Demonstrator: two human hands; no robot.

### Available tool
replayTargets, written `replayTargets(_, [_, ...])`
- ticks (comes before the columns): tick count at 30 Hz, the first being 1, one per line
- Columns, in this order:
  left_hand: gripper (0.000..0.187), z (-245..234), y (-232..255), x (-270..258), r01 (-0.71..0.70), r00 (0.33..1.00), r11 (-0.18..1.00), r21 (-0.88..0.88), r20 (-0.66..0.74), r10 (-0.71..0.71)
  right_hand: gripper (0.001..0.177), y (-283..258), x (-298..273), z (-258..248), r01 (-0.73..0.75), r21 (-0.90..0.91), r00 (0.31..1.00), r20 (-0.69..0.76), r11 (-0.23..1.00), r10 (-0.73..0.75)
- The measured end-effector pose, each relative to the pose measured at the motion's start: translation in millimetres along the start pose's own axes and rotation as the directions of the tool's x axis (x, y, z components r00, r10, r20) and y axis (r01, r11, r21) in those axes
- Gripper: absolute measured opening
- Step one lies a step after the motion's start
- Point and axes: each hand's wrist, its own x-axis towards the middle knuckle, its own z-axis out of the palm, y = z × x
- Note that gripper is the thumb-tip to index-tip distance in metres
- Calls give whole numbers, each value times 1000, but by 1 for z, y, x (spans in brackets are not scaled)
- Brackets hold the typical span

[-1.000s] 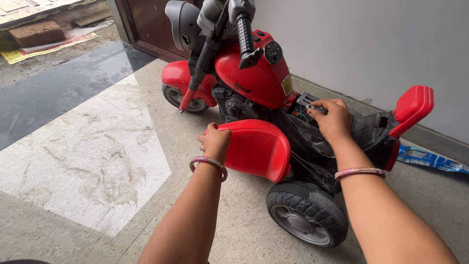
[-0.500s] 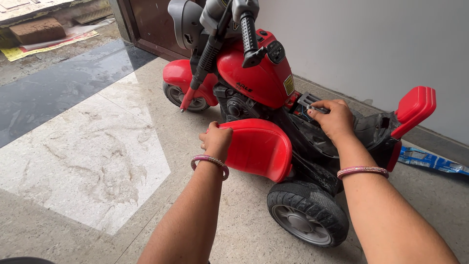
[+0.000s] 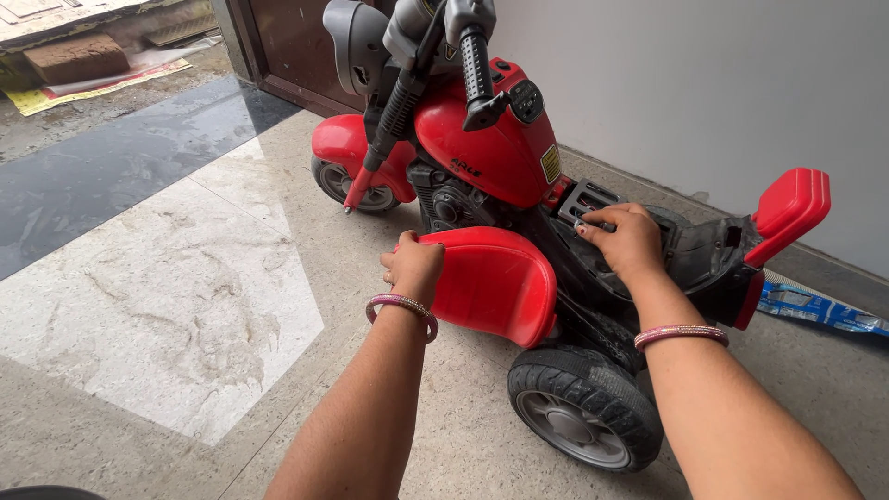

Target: The recorder removes the seat of a toy motorcycle to adjust internal wiring and then organizes various containers and electronic items into a bowl.

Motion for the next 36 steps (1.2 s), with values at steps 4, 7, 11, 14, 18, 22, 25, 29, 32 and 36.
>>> replayTargets(4, [65,3,-2,4,10,1000,1000,4,-8,-10,28,-2,-3,4,-27,6,1000,-13,1000,27])
replayTargets(7, [64,3,-2,5,-3,999,1000,17,-32,4,27,-5,-5,4,-19,23,1000,-18,1000,20])
replayTargets(11, [63,-2,1,-2,6,999,1000,30,-32,-5,26,-12,-9,1,0,-2,1000,-31,1000,0])
replayTargets(14, [63,-3,0,-2,-14,998,1000,8,-62,15,26,-17,-11,0,-11,-4,1000,-28,1000,11])
replayTargets(18, [57,-12,5,-18,-93,991,996,17,-95,94,29,-21,-13,-2,-41,-16,999,-14,999,40])
replayTargets(22, [46,9,-10,23,-225,966,973,-59,-142,214,29,-23,-15,-6,-83,-15,996,15,996,83])
replayTargets(25, [27,11,-11,39,-255,949,899,-355,84,303,36,-15,-12,-8,-17,4,1000,-20,1000,17])
replayTargets(29, [20,-5,1,42,-383,832,826,-414,234,503,42,-7,-8,-15,-51,-9,995,-90,999,50])
replayTargets(32, [20,-23,11,31,-418,780,810,-411,296,552,45,7,-4,-11,-94,-15,991,-94,995,93])
replayTargets(36, [22,-34,22,14,-338,753,797,-501,364,548,54,15,-3,-6,-166,79,985,-25,983,169])
